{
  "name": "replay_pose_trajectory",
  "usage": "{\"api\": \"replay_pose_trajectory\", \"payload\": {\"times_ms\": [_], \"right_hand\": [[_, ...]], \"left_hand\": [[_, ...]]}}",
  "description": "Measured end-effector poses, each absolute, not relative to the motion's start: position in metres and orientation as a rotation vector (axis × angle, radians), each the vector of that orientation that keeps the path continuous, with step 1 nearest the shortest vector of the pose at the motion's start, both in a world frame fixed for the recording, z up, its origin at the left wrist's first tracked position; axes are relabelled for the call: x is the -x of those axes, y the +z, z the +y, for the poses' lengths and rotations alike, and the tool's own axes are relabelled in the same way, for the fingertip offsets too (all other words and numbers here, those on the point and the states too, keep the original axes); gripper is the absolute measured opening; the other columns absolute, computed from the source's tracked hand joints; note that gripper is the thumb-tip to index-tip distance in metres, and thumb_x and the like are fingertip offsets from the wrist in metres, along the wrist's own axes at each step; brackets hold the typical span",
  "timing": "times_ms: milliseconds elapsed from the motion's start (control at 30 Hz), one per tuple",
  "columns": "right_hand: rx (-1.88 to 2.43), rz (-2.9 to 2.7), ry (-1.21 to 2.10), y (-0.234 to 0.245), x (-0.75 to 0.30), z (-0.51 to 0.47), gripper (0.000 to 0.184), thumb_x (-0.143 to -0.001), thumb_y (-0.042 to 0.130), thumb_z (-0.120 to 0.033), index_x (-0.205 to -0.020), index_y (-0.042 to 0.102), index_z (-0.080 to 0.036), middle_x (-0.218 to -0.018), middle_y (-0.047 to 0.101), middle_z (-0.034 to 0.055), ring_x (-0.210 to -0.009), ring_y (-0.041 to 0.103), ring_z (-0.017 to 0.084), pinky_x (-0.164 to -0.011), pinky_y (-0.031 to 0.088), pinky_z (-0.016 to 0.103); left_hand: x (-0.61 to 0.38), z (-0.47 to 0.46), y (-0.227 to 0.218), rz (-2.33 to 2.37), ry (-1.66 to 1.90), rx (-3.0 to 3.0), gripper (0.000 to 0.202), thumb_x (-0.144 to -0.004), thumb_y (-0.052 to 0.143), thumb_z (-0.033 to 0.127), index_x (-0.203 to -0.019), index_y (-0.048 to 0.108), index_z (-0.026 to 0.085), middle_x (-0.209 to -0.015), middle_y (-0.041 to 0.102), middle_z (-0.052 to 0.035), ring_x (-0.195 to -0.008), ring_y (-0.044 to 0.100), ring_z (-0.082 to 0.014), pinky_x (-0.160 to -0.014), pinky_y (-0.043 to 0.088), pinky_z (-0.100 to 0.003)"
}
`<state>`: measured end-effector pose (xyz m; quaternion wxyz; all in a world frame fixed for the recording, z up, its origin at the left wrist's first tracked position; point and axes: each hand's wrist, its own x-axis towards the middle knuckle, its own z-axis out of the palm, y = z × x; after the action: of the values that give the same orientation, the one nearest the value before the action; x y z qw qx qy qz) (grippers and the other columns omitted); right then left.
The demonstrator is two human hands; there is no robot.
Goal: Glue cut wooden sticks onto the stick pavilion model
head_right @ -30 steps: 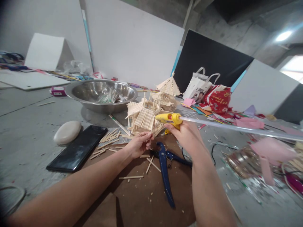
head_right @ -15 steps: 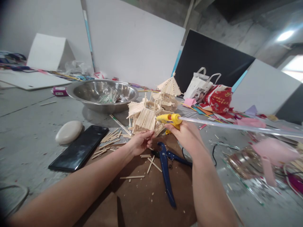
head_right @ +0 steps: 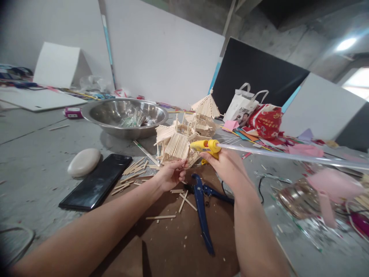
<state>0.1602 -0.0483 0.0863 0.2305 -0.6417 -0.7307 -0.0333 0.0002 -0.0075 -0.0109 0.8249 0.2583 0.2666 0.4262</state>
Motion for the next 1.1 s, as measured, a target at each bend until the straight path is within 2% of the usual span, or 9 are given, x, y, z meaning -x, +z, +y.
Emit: {"api": "replay_pose_trajectory", "payload": {"times_ms": [400, 667, 833, 1100], "right_hand": [[1.757, -1.988, -0.152, 0.0859, -0.1562, -0.0486, 0.040, -0.071, 0.043, -0.053, -0.085, 0.064, -0.023, -0.068, 0.065, 0.0056, -0.065, 0.058, 0.023, -0.051, 0.039, 0.030], [1.767, -1.974, -0.100, 0.0877, -0.1537, -0.0507, 0.039, -0.071, 0.044, -0.053, -0.086, 0.064, -0.023, -0.072, 0.065, 0.0049, -0.065, 0.058, 0.022, -0.051, 0.039, 0.029], [1.802, -1.961, -0.090, 0.0875, -0.1552, -0.0505, 0.040, -0.071, 0.042, -0.054, -0.082, 0.064, -0.023, -0.071, 0.065, 0.0051, -0.064, 0.058, 0.022, -0.051, 0.039, 0.030], [1.773, -2.001, -0.208, 0.0845, -0.1606, -0.0456, 0.045, -0.071, 0.039, -0.056, -0.083, 0.063, -0.020, -0.075, 0.065, 0.0081, -0.069, 0.059, 0.024, -0.053, 0.039, 0.030]], "left_hand": [[-0.0009, -0.0091, -0.0131, 0.536, 0.934, -0.550, 0.011, -0.065, 0.060, 0.020, -0.070, 0.053, 0.012, -0.061, 0.052, 0.0026, -0.038, 0.040, -0.0026, -0.035, 0.029, -0.016], [-0.0040, -0.0064, -0.0141, 0.612, 1.001, -0.628, 0.013, -0.066, 0.060, 0.020, -0.066, 0.050, 0.012, -0.062, 0.055, 0.0009, -0.035, 0.040, -0.0021, -0.034, 0.028, -0.016], [-0.0036, -0.0061, -0.0148, 0.596, 0.981, -0.619, 0.013, -0.067, 0.059, 0.020, -0.064, 0.049, 0.012, -0.057, 0.053, 0.0022, -0.035, 0.040, -0.0026, -0.034, 0.028, -0.016], [-0.0037, -0.0060, -0.0145, 0.588, 0.983, -0.621, 0.014, -0.066, 0.060, 0.021, -0.063, 0.050, 0.012, -0.057, 0.053, 0.0018, -0.035, 0.039, -0.0024, -0.033, 0.028, -0.016]]}}
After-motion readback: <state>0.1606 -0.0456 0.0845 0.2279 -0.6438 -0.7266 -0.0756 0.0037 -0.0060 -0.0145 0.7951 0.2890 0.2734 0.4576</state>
